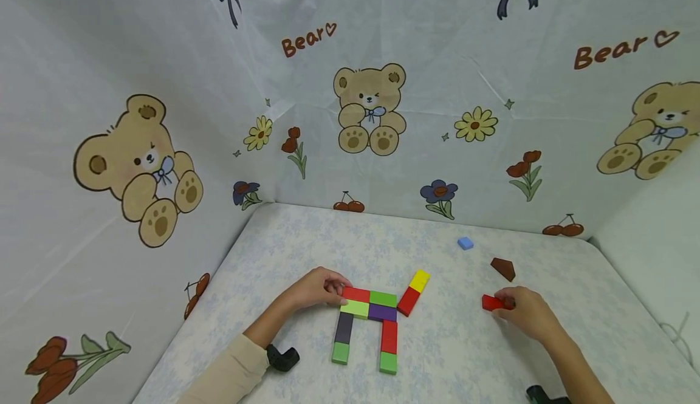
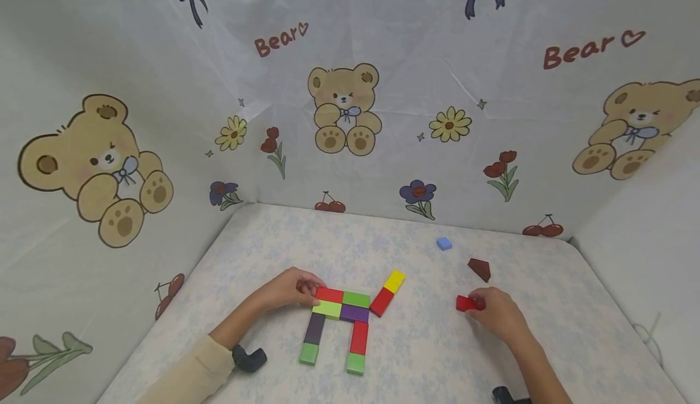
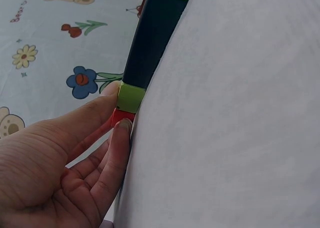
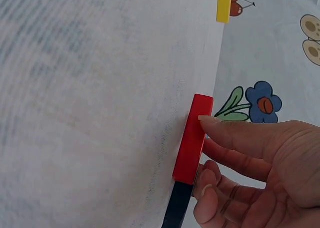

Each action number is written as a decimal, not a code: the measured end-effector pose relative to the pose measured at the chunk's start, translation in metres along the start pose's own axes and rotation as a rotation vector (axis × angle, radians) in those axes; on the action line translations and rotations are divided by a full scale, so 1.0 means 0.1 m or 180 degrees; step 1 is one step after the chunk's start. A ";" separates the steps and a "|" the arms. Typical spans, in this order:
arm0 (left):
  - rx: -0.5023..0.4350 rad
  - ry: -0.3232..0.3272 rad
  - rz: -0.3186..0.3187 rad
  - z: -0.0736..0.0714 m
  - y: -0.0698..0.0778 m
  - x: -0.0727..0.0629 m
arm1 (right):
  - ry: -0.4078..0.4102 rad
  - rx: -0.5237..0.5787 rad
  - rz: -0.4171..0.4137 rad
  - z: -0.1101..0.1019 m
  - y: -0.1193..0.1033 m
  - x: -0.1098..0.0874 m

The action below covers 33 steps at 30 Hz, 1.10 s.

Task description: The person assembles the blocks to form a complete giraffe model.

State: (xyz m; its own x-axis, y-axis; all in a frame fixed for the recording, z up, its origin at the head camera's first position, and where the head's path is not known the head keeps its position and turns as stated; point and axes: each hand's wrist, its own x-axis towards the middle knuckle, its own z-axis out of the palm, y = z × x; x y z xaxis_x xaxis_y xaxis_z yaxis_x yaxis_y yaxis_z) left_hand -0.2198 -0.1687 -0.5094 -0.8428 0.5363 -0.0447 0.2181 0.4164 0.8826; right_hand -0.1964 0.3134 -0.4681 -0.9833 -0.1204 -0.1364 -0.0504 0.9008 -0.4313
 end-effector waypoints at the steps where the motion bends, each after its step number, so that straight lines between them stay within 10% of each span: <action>1: -0.0007 -0.0005 -0.0003 0.00 0.00 0.00 | -0.0004 -0.0008 0.0022 0.01 0.00 0.00; 13: -0.0033 -0.0002 0.0035 0.01 -0.02 0.02 | -0.0180 0.0048 -0.0011 -0.02 -0.04 -0.07; 23: 0.0011 0.0019 -0.0021 0.00 -0.03 0.02 | -0.0788 0.0733 -0.0939 -0.04 0.12 -0.09; 33: 0.0026 -0.0007 0.0031 0.01 -0.03 0.03 | -0.0517 0.0521 -0.0894 0.04 0.07 -0.06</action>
State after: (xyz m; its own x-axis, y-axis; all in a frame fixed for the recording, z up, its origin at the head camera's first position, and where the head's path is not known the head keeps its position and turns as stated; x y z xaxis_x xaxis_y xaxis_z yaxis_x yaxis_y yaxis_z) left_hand -0.2220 -0.1675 -0.5126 -0.8395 0.5421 -0.0372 0.2303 0.4170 0.8792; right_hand -0.1900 0.3183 -0.4740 -0.8937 -0.4304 -0.1266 -0.2731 0.7460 -0.6074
